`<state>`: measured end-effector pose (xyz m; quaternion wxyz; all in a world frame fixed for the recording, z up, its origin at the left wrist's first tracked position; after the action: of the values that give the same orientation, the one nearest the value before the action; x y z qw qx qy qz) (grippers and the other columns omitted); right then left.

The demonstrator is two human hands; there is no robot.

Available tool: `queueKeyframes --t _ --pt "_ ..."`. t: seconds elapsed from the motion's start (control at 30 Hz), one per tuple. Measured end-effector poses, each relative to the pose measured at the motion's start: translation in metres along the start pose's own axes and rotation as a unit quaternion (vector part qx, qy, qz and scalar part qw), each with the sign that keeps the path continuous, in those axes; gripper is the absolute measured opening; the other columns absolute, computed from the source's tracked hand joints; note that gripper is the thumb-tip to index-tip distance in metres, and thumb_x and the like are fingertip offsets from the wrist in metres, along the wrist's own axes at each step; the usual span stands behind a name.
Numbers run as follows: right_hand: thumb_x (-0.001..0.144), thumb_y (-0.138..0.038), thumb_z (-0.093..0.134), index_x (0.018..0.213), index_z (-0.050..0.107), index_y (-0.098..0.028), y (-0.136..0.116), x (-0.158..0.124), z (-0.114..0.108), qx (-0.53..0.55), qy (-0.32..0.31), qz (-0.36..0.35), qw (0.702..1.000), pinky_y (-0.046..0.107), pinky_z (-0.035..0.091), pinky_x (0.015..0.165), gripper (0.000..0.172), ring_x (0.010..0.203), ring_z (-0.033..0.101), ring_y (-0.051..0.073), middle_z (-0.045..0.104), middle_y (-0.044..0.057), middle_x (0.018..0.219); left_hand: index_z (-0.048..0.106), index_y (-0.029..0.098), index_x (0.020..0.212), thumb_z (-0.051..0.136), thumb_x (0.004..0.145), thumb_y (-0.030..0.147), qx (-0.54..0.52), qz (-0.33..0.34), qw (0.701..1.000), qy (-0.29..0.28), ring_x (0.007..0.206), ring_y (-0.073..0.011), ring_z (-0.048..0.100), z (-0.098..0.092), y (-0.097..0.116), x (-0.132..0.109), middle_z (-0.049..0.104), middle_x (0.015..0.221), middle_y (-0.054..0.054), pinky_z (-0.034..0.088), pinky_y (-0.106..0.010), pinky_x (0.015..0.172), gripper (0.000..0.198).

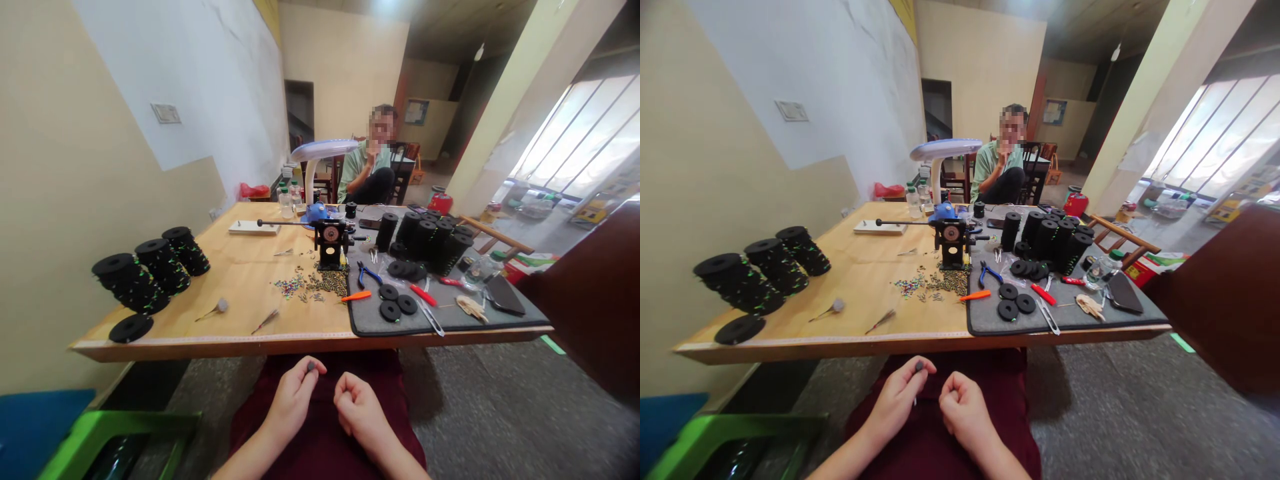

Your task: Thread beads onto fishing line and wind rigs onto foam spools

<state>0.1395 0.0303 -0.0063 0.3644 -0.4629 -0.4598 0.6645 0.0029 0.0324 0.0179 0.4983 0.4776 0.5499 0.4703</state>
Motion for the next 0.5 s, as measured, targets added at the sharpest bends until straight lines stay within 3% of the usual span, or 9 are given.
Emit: queueKeyframes --t 0.23,0.4,0.5 --pt "0.069 -0.032 0.054 0.062 0.041 -0.021 0.000 -0.003 -0.008 0.021 0.047 -0.017 0.999 0.016 0.014 0.033 0.018 0.027 0.024 0.003 0.035 -0.013 0.030 0.062 0.018 0.074 0.052 0.075 0.029 -0.015 0.003 0.998 0.057 0.049 -0.0115 0.040 -0.020 -0.003 0.009 0.047 0.054 0.005 0.031 -0.022 0.048 0.015" --pt "0.073 -0.042 0.060 0.069 0.042 -0.021 -0.006 -0.005 -0.009 0.075 0.058 -0.013 0.995 0.015 0.013 0.034 0.028 0.030 0.023 0.002 0.047 -0.010 0.037 0.063 0.016 0.077 0.049 0.075 0.023 -0.044 -0.022 0.998 -0.029 0.049 -0.0105 0.041 -0.014 -0.001 0.006 0.051 0.053 0.004 0.031 -0.021 0.049 0.015" --pt "0.072 -0.049 0.062 0.071 0.043 -0.020 -0.007 -0.006 -0.008 0.069 0.057 -0.013 0.996 0.015 0.014 0.034 0.035 0.030 0.025 0.002 0.048 -0.009 0.039 0.063 0.015 0.082 0.055 0.077 0.028 -0.066 -0.038 0.993 -0.085 0.052 -0.0091 0.042 -0.007 0.001 0.002 0.060 0.066 0.000 0.032 -0.021 0.050 0.016"
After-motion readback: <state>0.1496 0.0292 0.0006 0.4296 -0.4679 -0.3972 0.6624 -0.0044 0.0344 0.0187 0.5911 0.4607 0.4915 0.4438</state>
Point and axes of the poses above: each hand's wrist, its own x-axis towards the middle knuckle, its own z-axis out of the palm, y = z × x, the point moved 3 cm from there along x, towards the middle knuckle
